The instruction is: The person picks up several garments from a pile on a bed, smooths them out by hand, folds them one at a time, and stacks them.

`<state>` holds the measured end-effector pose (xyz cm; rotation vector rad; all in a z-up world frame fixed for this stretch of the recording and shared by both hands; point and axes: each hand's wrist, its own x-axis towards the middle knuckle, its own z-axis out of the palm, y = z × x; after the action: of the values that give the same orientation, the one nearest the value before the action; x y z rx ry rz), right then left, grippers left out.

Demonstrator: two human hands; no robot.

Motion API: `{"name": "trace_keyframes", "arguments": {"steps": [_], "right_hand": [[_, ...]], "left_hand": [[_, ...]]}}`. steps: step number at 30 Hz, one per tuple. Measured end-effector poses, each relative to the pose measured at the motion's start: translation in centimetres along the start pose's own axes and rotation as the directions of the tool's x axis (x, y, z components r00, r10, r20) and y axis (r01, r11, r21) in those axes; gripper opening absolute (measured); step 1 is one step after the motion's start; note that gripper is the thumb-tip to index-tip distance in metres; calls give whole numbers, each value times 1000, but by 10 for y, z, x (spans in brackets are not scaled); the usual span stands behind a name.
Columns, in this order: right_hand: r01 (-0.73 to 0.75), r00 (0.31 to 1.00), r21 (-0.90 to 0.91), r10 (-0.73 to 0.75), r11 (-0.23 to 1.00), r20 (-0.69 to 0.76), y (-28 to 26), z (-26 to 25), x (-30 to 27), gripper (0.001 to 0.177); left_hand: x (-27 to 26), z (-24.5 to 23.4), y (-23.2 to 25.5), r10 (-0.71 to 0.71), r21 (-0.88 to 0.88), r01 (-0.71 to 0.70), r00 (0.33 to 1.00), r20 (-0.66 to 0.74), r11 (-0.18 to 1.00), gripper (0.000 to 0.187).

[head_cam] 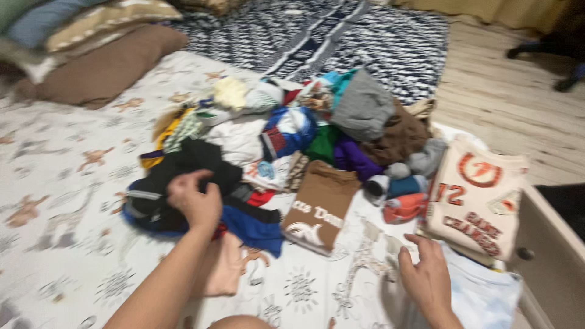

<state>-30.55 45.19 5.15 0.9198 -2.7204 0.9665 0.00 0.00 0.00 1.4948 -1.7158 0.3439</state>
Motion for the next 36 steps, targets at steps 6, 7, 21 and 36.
{"name": "trace_keyframes", "arguments": {"steps": [6, 7, 21, 36], "right_hand": [[-204, 884, 243, 72, 948, 461, -41, 11, 9, 33], [-218, 881, 224, 93, 950, 464, -43, 10, 11, 33], [-94, 816, 386, -151, 918, 558, -123, -24, 39, 42], [-661, 723, 713, 54, -235, 688, -91, -58, 104, 35]], "left_hand": [[43, -63, -26, -712, -377, 814, 574, 405, 442, 82], [44, -64, -32, -669, -412, 818, 569, 478, 401, 73], [22, -133, 149, 42, -790, 539, 818, 574, 290, 38], [-58, -271, 257, 548, -939, -18, 816, 184, 342, 74]]}}
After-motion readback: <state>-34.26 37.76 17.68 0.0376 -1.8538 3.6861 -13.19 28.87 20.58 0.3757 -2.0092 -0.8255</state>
